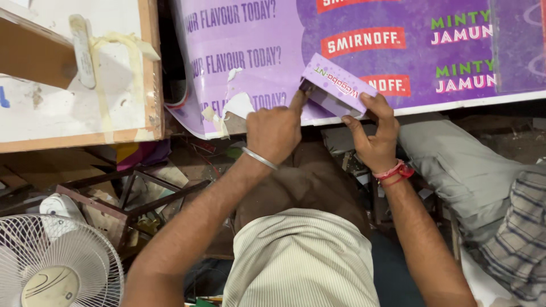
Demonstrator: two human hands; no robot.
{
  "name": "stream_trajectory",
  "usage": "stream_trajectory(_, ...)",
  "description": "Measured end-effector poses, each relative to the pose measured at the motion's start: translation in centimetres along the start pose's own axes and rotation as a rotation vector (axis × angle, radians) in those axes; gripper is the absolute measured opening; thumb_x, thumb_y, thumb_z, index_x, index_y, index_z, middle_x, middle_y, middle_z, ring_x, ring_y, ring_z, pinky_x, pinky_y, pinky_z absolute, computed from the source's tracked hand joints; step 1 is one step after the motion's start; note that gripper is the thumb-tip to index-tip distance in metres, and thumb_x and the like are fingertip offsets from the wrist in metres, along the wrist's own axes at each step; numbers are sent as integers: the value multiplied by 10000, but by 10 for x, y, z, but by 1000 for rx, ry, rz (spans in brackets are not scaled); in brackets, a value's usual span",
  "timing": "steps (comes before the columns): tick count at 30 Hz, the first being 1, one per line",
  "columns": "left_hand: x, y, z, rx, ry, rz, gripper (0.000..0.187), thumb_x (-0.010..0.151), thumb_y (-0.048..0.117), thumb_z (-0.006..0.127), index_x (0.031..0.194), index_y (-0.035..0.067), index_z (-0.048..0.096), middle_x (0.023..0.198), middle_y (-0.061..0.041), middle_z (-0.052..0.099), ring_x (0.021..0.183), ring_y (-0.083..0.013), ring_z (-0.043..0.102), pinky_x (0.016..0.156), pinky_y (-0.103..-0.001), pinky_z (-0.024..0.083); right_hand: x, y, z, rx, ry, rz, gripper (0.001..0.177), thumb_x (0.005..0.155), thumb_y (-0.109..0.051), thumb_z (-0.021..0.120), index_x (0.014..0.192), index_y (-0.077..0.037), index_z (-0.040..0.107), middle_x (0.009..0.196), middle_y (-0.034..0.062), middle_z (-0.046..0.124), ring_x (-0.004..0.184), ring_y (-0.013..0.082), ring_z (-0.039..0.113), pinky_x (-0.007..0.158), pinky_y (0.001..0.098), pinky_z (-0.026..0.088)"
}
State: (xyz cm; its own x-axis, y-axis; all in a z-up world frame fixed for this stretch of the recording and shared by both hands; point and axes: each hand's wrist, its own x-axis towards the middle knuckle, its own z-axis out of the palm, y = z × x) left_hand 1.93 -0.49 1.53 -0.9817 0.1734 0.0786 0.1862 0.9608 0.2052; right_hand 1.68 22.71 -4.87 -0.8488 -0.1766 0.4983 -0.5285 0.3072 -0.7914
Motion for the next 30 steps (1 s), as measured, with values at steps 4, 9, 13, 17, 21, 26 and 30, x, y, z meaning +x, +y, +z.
stream_trajectory(4, -14, 26, 11, -100, 33, -7, 552, 830, 141, 634, 1374, 89, 558, 644, -89, 706, 503, -312, 685, 439, -469, 501, -2, 0, 12, -34, 75, 0, 535, 991, 39, 796, 1418, -46, 486, 1384, 166, 603, 1192, 253, 685, 958, 358, 599)
stream_trajectory(9, -32, 53, 27, -216, 0, 84, 645, 762, 205, 684, 1374, 57, 542, 669, -101, 712, 496, -310, 688, 419, -478, 493, -7, 7, 11, 154, 48, 52, 515, 1058, 40, 759, 1463, -65, 458, 1357, 143, 561, 1091, 197, 704, 968, 334, 607)
stream_trajectory(13, -22, 22, 18, -184, 166, 40, 454, 898, 136, 629, 1343, 184, 557, 720, -72, 707, 618, -305, 706, 514, -463, 510, -7, 7, 7, 15, 26, -20, 575, 1018, 64, 777, 1470, -49, 440, 1396, 179, 549, 1193, 250, 623, 1010, 362, 560)
stream_trajectory(17, -9, 0, 9, -110, 70, -86, 420, 943, 207, 629, 1357, 154, 583, 587, -107, 679, 499, -338, 678, 450, -497, 492, -7, 3, 10, -11, 46, 6, 553, 1019, 44, 779, 1451, -49, 447, 1371, 165, 580, 1143, 249, 672, 963, 345, 596)
stream_trajectory(21, -7, 6, 13, -179, 50, -134, 355, 989, 204, 603, 1335, 127, 583, 603, -111, 675, 537, -354, 678, 480, -496, 501, -7, 3, 20, -29, 95, -8, 545, 1019, 18, 785, 1442, -56, 449, 1370, 169, 583, 1172, 255, 681, 929, 330, 603)
stream_trajectory(26, -9, 7, 19, -181, 114, -128, 375, 991, 218, 606, 1350, 111, 572, 617, -109, 684, 521, -360, 674, 468, -501, 496, -10, 1, 25, -83, 131, -30, 546, 1039, 11, 779, 1466, -57, 445, 1437, 194, 523, 1189, 283, 639, 983, 357, 591)
stream_trajectory(30, -10, -1, 14, -183, 100, -122, 388, 985, 244, 607, 1353, 127, 573, 628, -97, 694, 515, -363, 670, 457, -521, 485, -3, -4, 22, -144, 101, -75, 584, 996, 27, 806, 1443, -64, 442, 1367, 199, 563, 1149, 297, 675, 958, 370, 609)
